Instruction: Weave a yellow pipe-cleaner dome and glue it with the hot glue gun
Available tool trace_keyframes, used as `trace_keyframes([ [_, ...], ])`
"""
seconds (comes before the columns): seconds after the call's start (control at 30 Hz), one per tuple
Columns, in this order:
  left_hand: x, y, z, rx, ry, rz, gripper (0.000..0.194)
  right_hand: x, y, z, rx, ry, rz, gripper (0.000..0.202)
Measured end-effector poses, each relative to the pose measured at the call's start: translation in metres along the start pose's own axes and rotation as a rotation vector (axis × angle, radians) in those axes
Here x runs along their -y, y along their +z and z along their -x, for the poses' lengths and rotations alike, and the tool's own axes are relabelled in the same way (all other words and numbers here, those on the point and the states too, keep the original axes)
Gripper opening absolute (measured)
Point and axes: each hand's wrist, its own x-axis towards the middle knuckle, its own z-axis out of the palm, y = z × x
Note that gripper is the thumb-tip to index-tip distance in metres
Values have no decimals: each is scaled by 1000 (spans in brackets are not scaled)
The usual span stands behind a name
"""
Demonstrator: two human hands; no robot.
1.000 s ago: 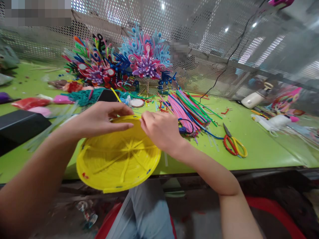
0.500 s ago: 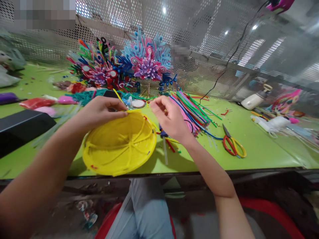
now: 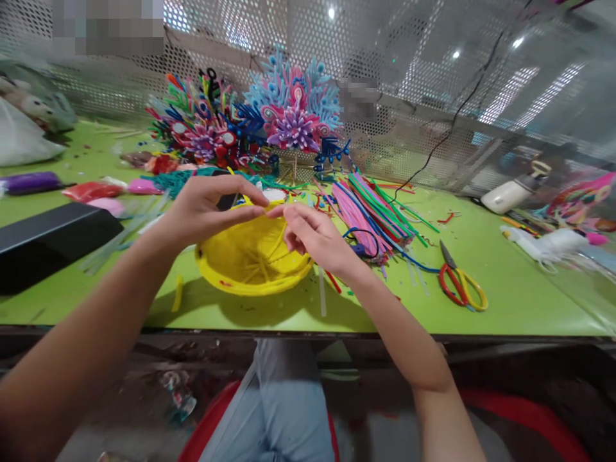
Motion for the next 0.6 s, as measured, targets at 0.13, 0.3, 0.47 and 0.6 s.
trace_keyframes([
  [0.13,-1,0,2,-27,88,113,20,-2,4,-1,15,-29,-20,46],
  [0.3,-4,1,4,-28,66,177,17,-7,3,-4,18,-26,-68,47],
  [0.47,-5,3,3,-63,7,78,23,-12,3,-4,45,-28,-54,48],
  [0.6,-1,2,4,37,84,98,24,-11,4,-4,112,-47,-42,51],
])
